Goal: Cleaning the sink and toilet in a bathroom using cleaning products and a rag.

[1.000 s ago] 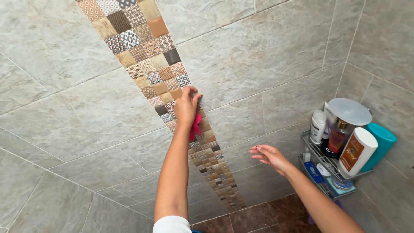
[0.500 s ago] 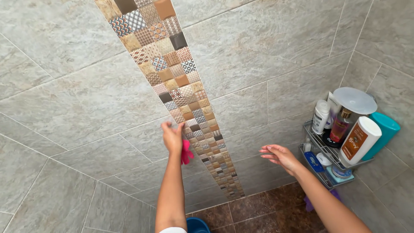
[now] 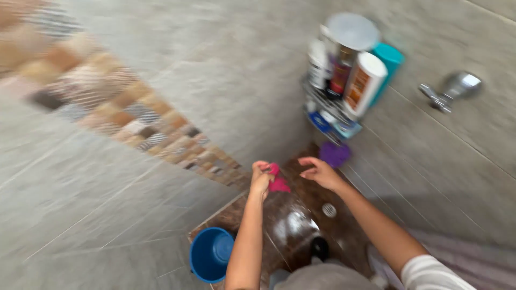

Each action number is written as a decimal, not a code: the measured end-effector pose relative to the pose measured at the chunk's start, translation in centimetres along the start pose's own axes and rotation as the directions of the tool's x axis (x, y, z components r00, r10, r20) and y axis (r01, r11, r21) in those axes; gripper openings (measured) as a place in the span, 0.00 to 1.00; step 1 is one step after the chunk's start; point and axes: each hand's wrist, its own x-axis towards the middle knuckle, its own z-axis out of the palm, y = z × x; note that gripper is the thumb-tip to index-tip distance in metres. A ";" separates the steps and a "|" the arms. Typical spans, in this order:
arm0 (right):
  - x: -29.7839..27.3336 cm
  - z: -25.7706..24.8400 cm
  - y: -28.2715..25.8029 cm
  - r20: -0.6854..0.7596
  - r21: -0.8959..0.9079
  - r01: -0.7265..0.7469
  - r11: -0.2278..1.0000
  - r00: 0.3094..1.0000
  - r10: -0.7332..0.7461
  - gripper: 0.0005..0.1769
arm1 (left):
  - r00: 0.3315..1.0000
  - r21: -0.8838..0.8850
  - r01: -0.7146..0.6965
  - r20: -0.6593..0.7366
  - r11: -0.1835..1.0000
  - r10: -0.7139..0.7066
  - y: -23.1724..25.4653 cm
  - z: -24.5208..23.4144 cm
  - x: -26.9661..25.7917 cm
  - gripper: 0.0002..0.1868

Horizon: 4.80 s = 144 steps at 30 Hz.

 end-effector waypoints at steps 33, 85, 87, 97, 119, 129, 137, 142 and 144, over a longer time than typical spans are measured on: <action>5.2 -14.0 12.3 -0.668 -0.364 -0.168 0.916 0.733 -0.131 0.17 | 0.819 0.599 -0.565 0.490 0.567 0.298 -5.9 24.0 12.6 0.15; 12.3 -12.6 13.6 -0.626 0.168 0.087 0.982 0.779 0.038 0.14 | 0.790 0.827 -0.558 0.503 -0.071 -0.350 -13.5 24.7 18.7 0.18; 12.1 -12.6 11.7 -0.430 -0.789 -0.235 0.568 0.871 -0.237 0.18 | 0.820 0.846 -0.514 0.436 -0.142 -0.371 -14.5 24.5 19.4 0.17; 10.7 -11.5 15.9 -0.476 -0.857 -0.419 0.300 0.867 -0.150 0.22 | 0.818 0.870 -0.492 0.462 -0.003 -0.342 -12.1 23.6 17.5 0.17; 15.1 -11.4 9.3 -0.199 -0.932 -0.114 0.343 0.954 -0.222 0.43 | 0.971 0.756 -0.236 0.211 0.611 0.115 -8.9 9.2 -4.0 0.18; 12.3 -9.3 7.6 -0.250 -0.958 -0.210 0.195 0.945 -0.211 0.41 | 0.962 0.719 -0.271 0.195 0.639 0.189 -6.8 6.3 -4.5 0.16; 0.0 0.9 -2.7 -0.279 -0.832 -0.139 0.538 0.942 -0.187 0.39 | 0.962 0.904 -0.269 0.272 0.331 0.040 3.7 8.4 -9.5 0.37; -5.5 5.2 -6.1 -0.312 -0.833 -0.151 0.533 0.923 -0.227 0.39 | 0.956 0.879 -0.285 0.288 0.381 0.051 5.8 6.5 -12.9 0.42; -8.3 6.9 -6.1 -0.331 -0.795 -0.191 0.576 0.932 -0.147 0.38 | 0.946 0.849 -0.313 0.316 0.425 0.067 5.3 4.8 -14.5 0.42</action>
